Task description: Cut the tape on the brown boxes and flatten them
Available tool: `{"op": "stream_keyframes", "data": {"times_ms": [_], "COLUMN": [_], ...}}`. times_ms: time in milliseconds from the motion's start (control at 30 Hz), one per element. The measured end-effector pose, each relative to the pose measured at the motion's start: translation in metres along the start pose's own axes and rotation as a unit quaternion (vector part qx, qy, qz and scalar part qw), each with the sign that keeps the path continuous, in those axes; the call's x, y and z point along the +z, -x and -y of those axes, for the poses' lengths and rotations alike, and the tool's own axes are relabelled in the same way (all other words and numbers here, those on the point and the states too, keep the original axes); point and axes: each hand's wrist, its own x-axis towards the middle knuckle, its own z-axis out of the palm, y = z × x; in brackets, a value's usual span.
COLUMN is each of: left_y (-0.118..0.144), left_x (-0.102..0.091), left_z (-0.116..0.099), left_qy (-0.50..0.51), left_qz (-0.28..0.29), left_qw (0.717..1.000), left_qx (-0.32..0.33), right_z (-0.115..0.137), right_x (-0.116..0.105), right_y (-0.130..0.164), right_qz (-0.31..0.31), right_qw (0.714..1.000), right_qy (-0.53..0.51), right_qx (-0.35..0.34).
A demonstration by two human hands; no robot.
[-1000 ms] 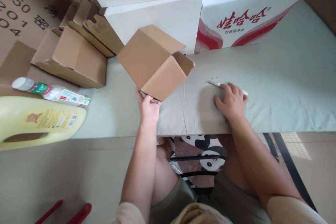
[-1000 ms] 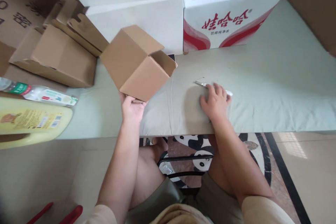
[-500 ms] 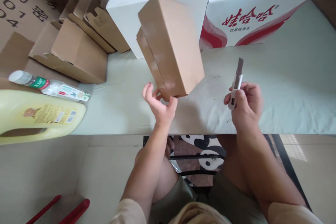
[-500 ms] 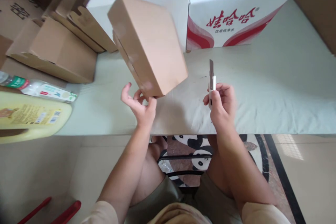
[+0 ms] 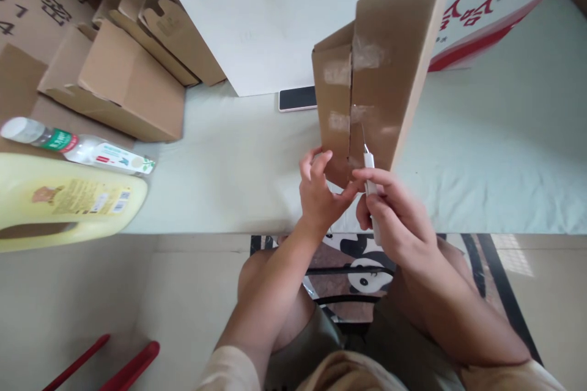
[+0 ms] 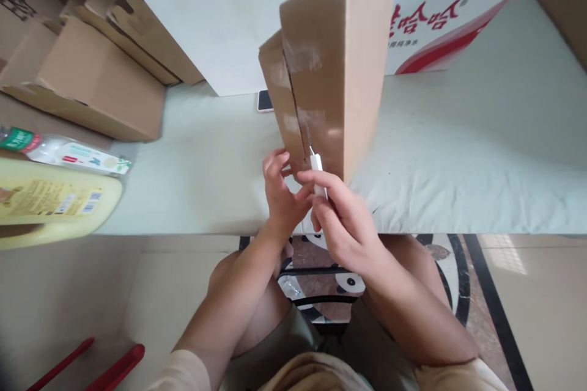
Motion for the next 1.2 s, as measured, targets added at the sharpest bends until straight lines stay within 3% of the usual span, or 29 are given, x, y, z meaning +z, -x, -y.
{"op": "stream_keyframes", "data": {"times_ms": [200, 433, 833, 1200], "left_y": [0.007, 0.002, 0.01, 0.009], "left_x": [-0.002, 0.001, 0.001, 0.002], "left_z": [0.002, -0.004, 0.005, 0.005], "left_qy": [0.017, -0.008, 0.001, -0.032], "left_qz": [0.039, 0.0, 0.046, 0.017], "left_qw": [0.999, 0.999, 0.999, 0.998], "left_qx": [0.023, 0.053, 0.006, 0.042], "right_z": [0.003, -0.002, -0.002, -0.013], "right_x": [0.006, 0.022, 0.036, 0.041], "right_y": [-0.001, 0.003, 0.008, 0.018], "right_qz": [-0.03, -0.091, -0.09, -0.078], "right_qw": [0.999, 0.993, 0.982, 0.986], "right_qy": [-0.014, -0.064, -0.15, -0.126], "right_qx": [0.012, 0.034, 0.067, 0.071]}}
